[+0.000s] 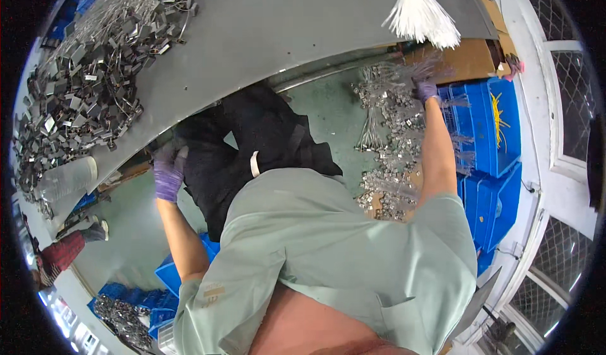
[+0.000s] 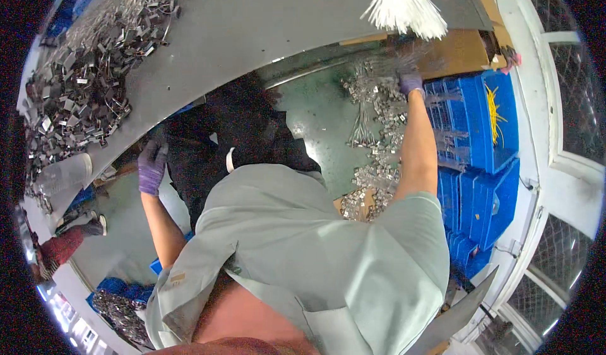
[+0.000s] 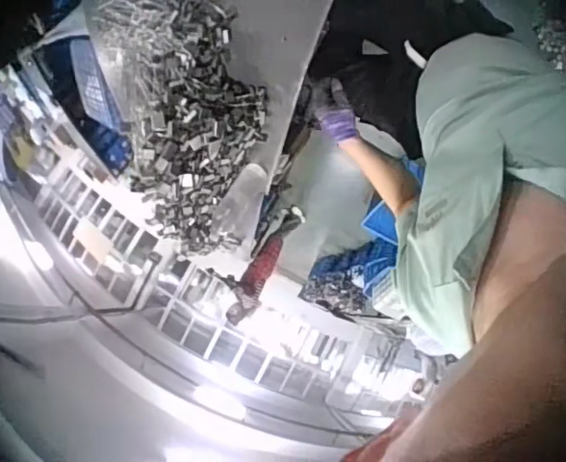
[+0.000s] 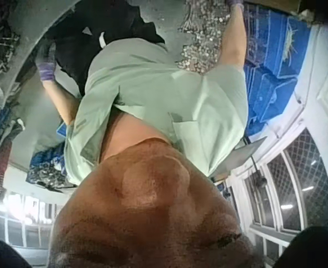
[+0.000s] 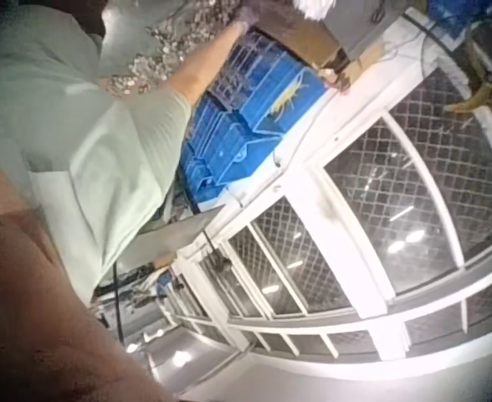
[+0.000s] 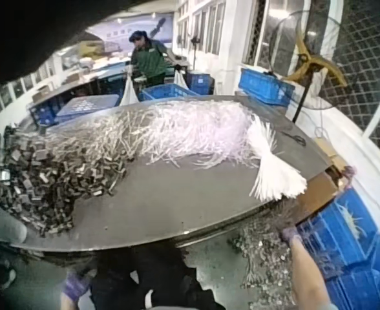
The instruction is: Manual assembly of wire harness bundles by attaching metal clips and connectors.
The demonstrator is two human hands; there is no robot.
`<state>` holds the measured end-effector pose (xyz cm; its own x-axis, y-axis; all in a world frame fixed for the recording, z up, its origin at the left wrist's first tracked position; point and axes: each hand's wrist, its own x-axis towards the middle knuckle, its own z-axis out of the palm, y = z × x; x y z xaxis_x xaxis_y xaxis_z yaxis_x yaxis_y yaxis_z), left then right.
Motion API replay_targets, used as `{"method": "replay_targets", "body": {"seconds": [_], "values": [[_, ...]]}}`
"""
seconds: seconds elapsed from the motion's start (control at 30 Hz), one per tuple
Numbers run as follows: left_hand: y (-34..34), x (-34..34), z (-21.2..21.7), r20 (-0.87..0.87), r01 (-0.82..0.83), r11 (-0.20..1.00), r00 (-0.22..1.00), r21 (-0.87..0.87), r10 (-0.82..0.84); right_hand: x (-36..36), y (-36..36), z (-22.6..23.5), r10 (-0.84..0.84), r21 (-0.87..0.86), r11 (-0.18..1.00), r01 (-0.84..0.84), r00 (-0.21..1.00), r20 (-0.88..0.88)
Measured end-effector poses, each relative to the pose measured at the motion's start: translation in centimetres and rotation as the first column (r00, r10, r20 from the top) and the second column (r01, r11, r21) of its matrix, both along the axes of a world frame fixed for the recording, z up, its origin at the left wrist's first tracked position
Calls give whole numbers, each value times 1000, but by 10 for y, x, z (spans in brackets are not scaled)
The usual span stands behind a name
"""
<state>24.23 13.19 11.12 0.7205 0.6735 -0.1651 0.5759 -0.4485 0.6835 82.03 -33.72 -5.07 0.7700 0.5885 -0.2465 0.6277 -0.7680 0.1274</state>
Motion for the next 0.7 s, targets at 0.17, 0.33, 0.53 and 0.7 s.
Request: {"method": "replay_targets", "body": {"seconds": [0.17,0.33,0.53,0.7], "values": [[-20,1,-13,82,33,976,995,215,-52,-47,86,70,91,404,880,248,748,-658],[-30,8,-18,113,21,999,993,25,-23,-58,186,149,277,613,712,343,665,-693],[-16,13,-22,97,14,998,995,55,-19,48,343,111,-52,597,660,456,820,-569],[-11,-8,-34,99,-46,995,994,94,36,62,407,102,-288,455,830,323,946,-145]]}}
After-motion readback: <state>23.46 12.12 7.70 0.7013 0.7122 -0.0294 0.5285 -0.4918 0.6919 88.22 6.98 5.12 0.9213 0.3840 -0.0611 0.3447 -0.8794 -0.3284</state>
